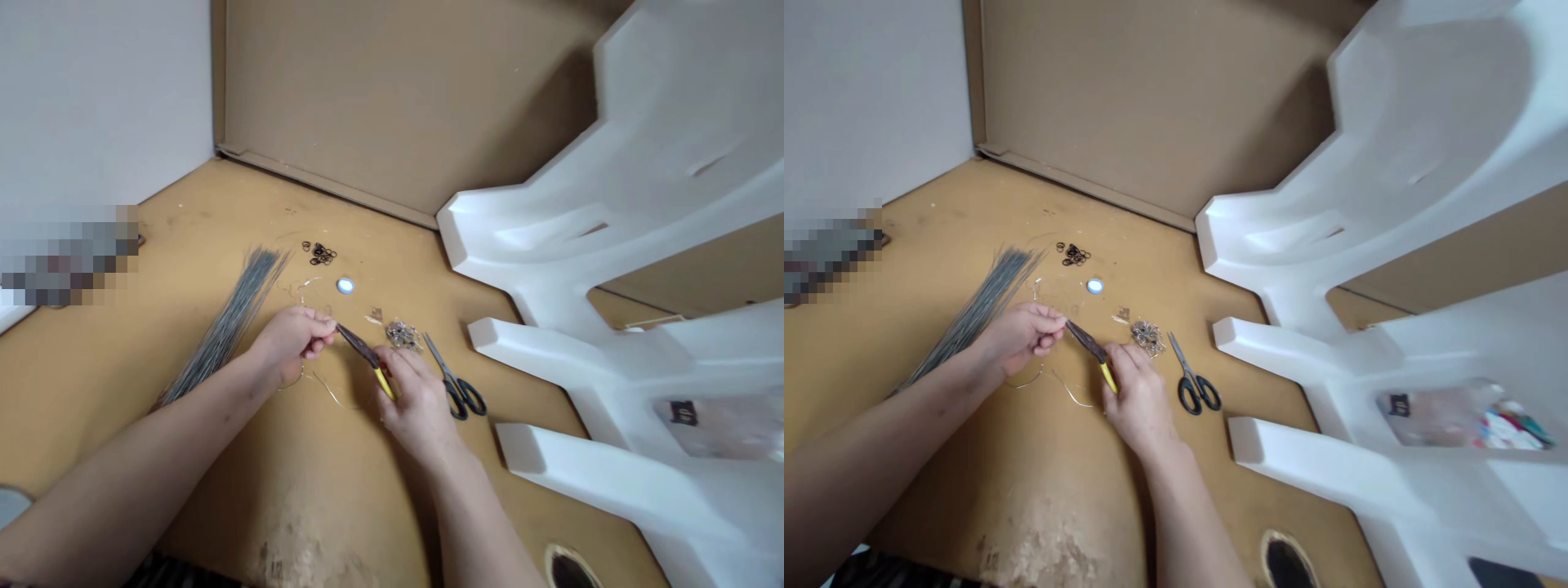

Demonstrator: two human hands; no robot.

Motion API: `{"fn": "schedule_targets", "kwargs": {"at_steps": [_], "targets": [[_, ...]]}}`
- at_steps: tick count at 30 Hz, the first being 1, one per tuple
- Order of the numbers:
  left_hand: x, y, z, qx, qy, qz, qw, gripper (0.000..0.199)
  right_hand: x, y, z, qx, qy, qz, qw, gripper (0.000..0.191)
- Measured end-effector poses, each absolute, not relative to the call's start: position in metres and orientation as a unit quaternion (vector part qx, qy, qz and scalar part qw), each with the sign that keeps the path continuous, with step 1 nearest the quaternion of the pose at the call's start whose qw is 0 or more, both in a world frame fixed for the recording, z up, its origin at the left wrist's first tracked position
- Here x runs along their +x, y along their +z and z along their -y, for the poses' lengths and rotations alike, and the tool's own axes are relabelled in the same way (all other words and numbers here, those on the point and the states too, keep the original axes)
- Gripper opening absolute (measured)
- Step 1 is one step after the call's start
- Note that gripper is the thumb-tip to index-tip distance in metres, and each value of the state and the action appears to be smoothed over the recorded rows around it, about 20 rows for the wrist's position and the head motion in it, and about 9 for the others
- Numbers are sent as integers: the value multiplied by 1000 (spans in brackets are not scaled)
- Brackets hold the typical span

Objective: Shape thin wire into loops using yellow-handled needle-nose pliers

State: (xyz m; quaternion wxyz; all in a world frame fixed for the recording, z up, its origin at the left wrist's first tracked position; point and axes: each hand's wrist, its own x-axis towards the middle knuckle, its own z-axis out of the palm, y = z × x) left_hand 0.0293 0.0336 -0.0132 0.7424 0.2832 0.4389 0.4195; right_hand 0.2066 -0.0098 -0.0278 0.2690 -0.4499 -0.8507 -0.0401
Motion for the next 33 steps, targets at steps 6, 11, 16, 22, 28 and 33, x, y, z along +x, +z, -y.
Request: {"fn": "schedule_targets", "kwargs": {"at_steps": [6, 11, 16, 22, 28, 33], "targets": [[23, -6, -40, 277, 440, -436, 735, 20, 196, -22, 1, -456, 27, 840, 292, 14], [18, 1, -45, 281, 465, -439, 716, 20, 191, -11, -10, -447, -5, 843, 299, 15], [9, 2, -50, 276, 496, -428, 703, 19, 184, -6, -25, -444, -14, 844, 299, 16], [-1, -9, -58, 266, 530, -427, 682, 17, 169, -16, -38, -426, 10, 848, 314, 18], [-4, -18, -62, 265, 536, -442, 668, 15, 167, -34, -42, -423, -11, 842, 334, 19], [-2, -17, -62, 273, 529, -464, 656, 19, 176, -44, -42, -411, -51, 854, 314, 20]]}}
